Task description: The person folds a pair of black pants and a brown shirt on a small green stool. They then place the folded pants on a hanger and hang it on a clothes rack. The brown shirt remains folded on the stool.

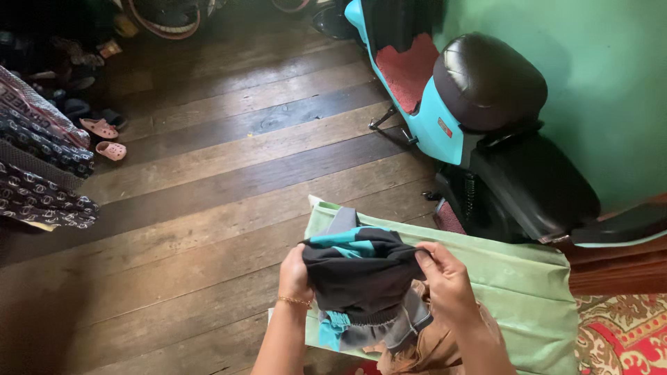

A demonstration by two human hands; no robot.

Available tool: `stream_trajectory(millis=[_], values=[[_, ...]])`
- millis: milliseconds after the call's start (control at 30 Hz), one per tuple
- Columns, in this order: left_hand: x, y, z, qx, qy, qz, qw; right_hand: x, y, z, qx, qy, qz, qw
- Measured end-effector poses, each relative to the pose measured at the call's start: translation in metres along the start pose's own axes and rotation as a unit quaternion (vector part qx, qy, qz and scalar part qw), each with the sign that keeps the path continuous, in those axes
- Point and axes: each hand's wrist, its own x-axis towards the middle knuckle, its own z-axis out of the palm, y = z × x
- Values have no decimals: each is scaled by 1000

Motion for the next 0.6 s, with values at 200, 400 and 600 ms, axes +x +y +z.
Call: stream_trajectory(millis=[200,400,600], values=[[-65,13,45,409,64,453,790,0,-15,-3,-18,-20,-39,999],[-138,49,119,491,-135,430,746,-1,-65,4,-24,-33,-136,990],[-136,39,114,515,-131,299,793,0,-81,-7,30,-105,-118,987]])
